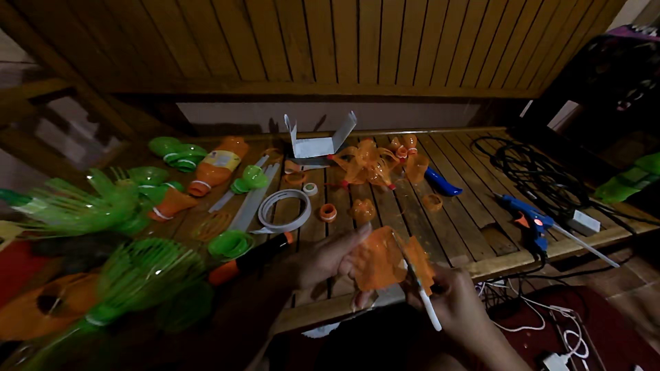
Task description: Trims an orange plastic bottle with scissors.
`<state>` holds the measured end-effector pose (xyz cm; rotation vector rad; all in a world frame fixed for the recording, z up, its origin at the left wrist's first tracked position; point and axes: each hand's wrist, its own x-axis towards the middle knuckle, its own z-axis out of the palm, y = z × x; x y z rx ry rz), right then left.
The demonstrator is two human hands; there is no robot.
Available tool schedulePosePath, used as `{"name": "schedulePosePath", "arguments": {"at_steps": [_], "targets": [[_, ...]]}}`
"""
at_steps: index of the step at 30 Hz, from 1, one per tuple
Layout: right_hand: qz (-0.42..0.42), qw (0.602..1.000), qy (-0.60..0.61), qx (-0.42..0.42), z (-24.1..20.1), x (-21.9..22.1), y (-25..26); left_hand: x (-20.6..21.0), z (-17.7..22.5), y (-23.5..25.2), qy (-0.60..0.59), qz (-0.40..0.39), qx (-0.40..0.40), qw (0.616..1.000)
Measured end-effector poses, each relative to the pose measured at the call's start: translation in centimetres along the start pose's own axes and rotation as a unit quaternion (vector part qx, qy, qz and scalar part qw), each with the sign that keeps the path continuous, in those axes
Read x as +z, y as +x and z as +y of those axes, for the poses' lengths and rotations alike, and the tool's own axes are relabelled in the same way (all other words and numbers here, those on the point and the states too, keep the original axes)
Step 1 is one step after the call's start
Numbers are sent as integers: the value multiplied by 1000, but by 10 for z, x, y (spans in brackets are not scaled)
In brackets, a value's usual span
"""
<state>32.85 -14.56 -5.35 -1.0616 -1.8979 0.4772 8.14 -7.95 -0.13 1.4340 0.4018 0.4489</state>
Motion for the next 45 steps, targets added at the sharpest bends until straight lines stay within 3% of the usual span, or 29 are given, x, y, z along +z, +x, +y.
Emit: {"name": "schedulePosePath", "arguments": {"at_steps": [2, 5, 8, 10, 12, 15, 22, 36, 40, 45], "targets": [[-2, 1000, 4, 3, 0, 0, 0, 0, 1, 0, -43, -10, -19, 999], [10, 1000, 4, 23, -1, 4, -1, 3, 3, 2, -53, 36, -44, 997], [31, 997, -3, 67, -3, 7, 1, 6, -5, 6, -3, 135, 89, 987], [40, 995, -2, 92, -5, 8, 2, 4, -16, 12, 125, 202, 211, 948], [44, 993, 6, 110, -8, 9, 2, 9, -17, 16, 243, 244, 269, 899], [34, 992, 34, 117, -7, 11, 2, 16, -20, 19, 245, 289, 328, 865], [-8, 984, 107, 144, -9, 9, 4, 13, -17, 14, 243, 218, 294, 899], [11, 992, 53, 117, -3, 14, -2, 16, -9, 7, 186, 227, 232, 927], [-35, 983, 78, 160, -7, 8, 4, 15, -4, 4, 153, 176, 179, 956], [-28, 982, 87, 166, -9, 11, 3, 12, -2, 4, 147, 151, 162, 964]]}}
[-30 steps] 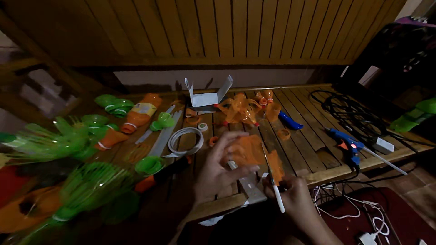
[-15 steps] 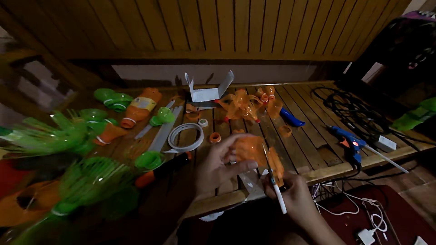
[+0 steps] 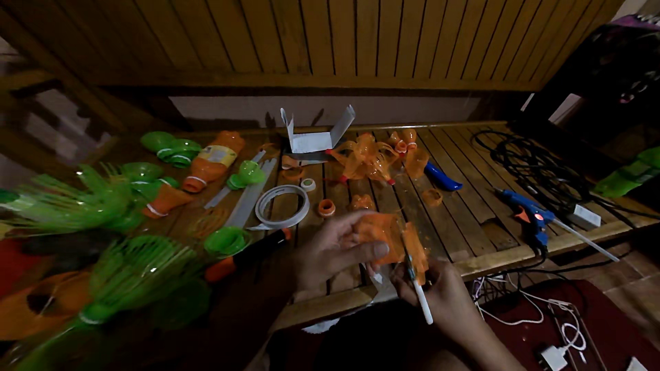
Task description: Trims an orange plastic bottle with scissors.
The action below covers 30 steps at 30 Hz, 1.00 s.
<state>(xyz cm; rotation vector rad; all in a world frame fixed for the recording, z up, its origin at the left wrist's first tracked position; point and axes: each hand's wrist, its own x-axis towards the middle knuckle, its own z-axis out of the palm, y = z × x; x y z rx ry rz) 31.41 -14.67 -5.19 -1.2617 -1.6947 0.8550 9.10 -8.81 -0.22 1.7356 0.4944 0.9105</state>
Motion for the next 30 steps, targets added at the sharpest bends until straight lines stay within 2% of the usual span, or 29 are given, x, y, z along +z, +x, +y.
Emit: {"name": "schedulePosePath", "arguments": {"at_steps": [7, 15, 19, 25, 30], "targets": [[50, 995, -51, -73, 6, 2, -5, -5, 4, 0, -39, -7, -34, 999], [-54, 997, -48, -24, -8, -9, -2, -6, 10, -1, -52, -72, -121, 989], [-40, 998, -43, -36, -7, -7, -4, -9, 6, -1, -67, -89, -106, 988], [6, 994, -48, -102, 1, -3, -7, -8, 5, -1, -83, -78, -125, 986], [-43, 997, -35, -52, -10, -9, -5, -11, 4, -1, -106, -131, -154, 974]]}}
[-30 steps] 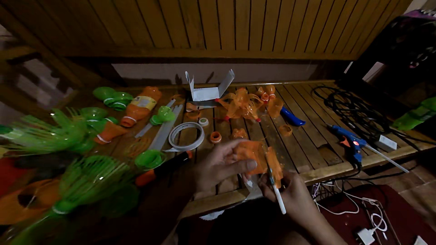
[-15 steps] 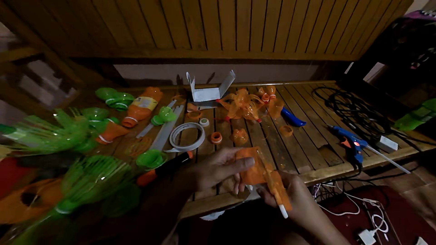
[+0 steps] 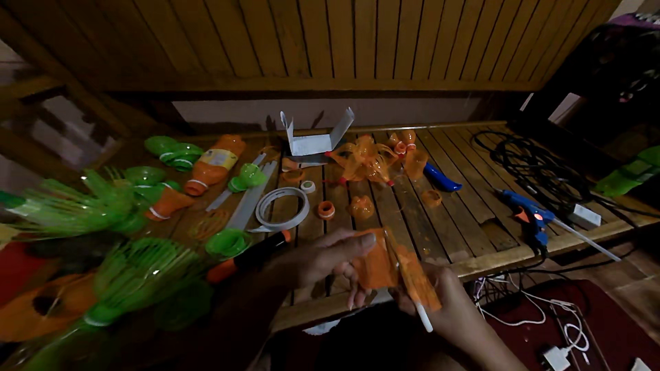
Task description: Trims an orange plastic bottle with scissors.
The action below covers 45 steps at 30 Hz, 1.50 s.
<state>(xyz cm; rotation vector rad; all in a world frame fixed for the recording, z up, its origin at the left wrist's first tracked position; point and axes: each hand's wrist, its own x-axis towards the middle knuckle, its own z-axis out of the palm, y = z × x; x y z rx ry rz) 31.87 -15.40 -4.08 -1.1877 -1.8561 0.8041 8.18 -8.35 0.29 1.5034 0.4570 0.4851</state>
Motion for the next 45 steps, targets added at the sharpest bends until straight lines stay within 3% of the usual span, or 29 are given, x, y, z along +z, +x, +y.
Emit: {"name": "schedulePosePath", "arguments": {"at_steps": [5, 9, 14, 16, 19, 22, 27, 29, 34, 37, 45], "targets": [[3, 1000, -21, -9, -5, 1, 1, -3, -2, 0, -32, -47, -8, 998], [37, 996, -23, -83, 4, 3, 1, -8, -3, -1, -77, -75, -29, 994], [66, 994, -18, -91, 10, 8, 0, 3, 5, -1, -67, 27, -101, 992], [73, 995, -8, -61, 7, 9, -1, 6, 4, 0, -79, 64, -52, 993], [87, 996, 16, -29, 3, 10, 0, 0, -8, 3, -61, 91, 118, 987], [99, 994, 27, -31, 3, 12, 1, -1, -14, 8, 53, 157, 215, 962], [104, 993, 22, -46, -2, 16, 0, 10, -20, 14, 213, 302, 269, 890], [96, 994, 22, -47, -2, 17, 0, 14, -19, 12, 269, 311, 261, 873], [70, 996, 53, -11, -7, 14, -1, 14, -16, 9, 250, 200, 257, 912], [86, 992, 66, -64, -5, 16, -2, 10, -16, 9, 211, 158, 260, 929], [118, 983, 27, -135, 5, 20, 0, 19, -14, 4, 111, 205, 188, 954]]}}
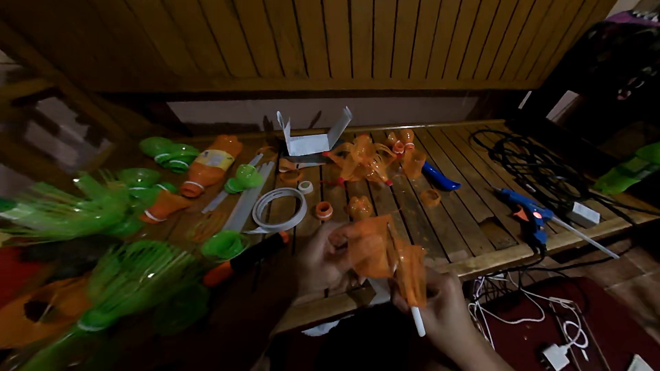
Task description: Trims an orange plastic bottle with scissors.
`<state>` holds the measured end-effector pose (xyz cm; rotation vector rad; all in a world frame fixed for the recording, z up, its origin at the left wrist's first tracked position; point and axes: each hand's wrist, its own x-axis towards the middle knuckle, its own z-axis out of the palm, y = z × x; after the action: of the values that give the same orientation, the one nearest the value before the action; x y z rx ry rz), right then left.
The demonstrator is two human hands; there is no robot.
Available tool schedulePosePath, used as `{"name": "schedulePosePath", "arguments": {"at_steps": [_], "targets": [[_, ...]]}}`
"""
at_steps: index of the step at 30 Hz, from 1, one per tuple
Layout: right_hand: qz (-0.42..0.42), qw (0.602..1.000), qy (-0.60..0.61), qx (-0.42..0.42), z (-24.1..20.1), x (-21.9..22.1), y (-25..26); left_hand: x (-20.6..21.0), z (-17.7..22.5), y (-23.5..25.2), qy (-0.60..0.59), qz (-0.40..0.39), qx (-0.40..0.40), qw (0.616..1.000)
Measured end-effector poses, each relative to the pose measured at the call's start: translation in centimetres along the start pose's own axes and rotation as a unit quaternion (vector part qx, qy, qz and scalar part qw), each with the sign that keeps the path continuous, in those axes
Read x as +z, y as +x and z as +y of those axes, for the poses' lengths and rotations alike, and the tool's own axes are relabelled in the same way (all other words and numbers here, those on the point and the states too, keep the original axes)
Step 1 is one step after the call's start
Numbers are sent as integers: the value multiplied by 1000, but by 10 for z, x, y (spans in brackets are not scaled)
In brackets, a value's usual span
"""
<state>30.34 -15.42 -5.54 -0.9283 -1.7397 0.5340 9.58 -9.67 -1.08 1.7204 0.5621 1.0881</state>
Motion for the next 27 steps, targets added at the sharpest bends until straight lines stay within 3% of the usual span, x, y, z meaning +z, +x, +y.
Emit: {"name": "schedulePosePath", "arguments": {"at_steps": [4, 9, 16, 19, 22, 25, 27], "targets": [[7, 1000, 15, 9, 2, 3, -1, -8, -4, 3, -97, -63, -48, 992], [-11, 997, 32, 73, -8, 1, 3, -6, -6, 5, -127, -152, -106, 974], [8, 999, 24, 36, -1, 4, 2, -10, -9, 7, -228, -201, -138, 943], [14, 999, 11, 47, 0, 4, 1, -9, -5, 5, -168, -159, -122, 965], [5, 998, 13, 68, -2, 4, 0, -3, -2, 3, -18, -30, -35, 999], [-20, 996, 16, 88, -3, 4, 1, 2, -6, 6, 82, 56, 8, 995], [-30, 994, 18, 100, -3, 4, 1, 2, -6, 4, 104, 49, 2, 993]]}}
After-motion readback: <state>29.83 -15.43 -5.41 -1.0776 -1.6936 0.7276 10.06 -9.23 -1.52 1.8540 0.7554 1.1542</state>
